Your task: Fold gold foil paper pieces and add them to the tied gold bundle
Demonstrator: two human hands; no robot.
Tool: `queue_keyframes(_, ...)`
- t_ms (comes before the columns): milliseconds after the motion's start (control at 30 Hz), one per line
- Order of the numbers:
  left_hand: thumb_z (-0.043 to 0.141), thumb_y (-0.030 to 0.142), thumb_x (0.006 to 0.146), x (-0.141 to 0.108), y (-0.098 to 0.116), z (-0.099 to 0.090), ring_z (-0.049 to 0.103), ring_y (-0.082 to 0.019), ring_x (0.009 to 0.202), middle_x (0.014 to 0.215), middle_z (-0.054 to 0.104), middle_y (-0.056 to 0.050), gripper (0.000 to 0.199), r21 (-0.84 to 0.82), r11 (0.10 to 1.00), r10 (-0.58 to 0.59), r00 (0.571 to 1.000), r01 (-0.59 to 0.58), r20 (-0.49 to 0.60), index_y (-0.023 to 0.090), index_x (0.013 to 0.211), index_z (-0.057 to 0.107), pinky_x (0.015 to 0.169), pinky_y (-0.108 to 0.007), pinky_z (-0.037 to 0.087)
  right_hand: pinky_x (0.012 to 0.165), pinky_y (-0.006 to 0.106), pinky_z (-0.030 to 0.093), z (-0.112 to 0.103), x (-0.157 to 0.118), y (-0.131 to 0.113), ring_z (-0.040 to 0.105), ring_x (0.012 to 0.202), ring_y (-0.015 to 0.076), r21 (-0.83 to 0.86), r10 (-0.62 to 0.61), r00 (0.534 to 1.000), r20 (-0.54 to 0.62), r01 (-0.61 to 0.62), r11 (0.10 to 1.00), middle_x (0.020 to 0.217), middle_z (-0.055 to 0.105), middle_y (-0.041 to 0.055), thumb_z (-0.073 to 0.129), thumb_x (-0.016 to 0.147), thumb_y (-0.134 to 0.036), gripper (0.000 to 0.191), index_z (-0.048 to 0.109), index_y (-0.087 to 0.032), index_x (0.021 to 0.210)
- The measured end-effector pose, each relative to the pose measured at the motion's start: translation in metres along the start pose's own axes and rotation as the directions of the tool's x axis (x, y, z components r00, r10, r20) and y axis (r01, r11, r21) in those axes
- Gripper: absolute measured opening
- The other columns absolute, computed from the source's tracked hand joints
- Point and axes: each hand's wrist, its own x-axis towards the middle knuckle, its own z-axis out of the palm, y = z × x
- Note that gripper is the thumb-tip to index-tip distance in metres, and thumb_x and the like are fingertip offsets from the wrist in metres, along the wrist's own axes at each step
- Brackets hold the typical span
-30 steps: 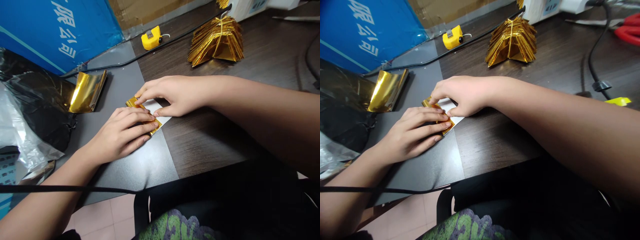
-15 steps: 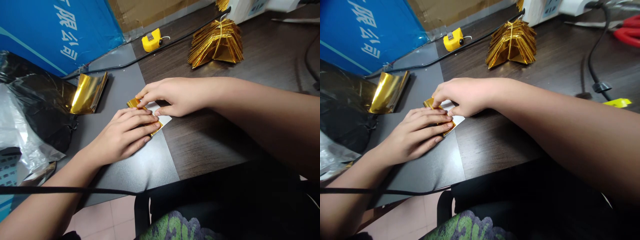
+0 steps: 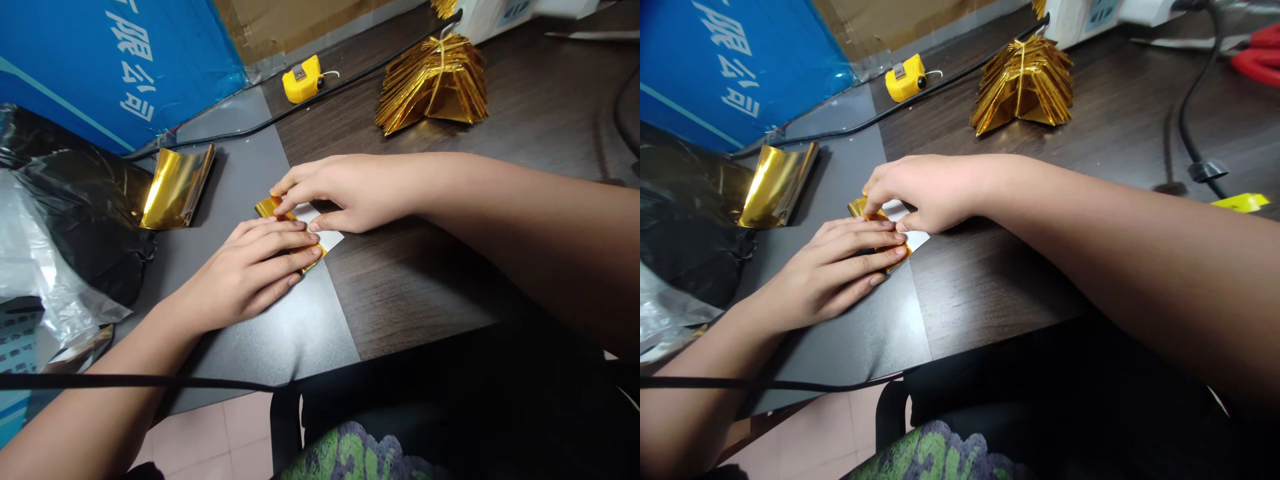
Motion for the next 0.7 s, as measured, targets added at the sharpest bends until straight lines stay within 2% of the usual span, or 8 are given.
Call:
queue_keyframes(333, 0.060, 0.018, 0.099, 0.0002, -0.0009, 0.0004, 0.061, -0.026, 0.132, 0.134, 0.068, -0.014, 0.036, -0.015, 1.000, 0.011, 1.000, -0.011, -0.003, 0.014, 0.134, 0.061, 0.113, -0.045, 0.046, 0.112, 0.041, 0.045, -0.0018, 0.0015, -0.0028, 0.057, 0.134, 0.0253, -0.002, 0.026, 0.999, 0.029, -0.026, 1.000, 0.144, 0.063, 0.0038, 0.057, 0.095, -0.017, 0.035, 0.070, -0.021, 0.127)
queue_keyframes(700, 0.059, 0.018, 0.099, -0.0008, -0.0012, 0.0012, 0.059, -0.026, 0.134, 0.135, 0.068, -0.013, 0.037, -0.032, 0.999, 0.009, 1.000, -0.009, 0.000, 0.015, 0.136, 0.060, 0.113, -0.045, 0.045, 0.111, 0.038, 0.046, -0.0009, 0.0011, -0.0020, 0.058, 0.131, 0.0234, 0.003, 0.009, 1.000, 0.013, -0.009, 1.000, 0.141, 0.064, 0.0042, 0.058, 0.094, -0.016, 0.032, 0.071, -0.020, 0.123)
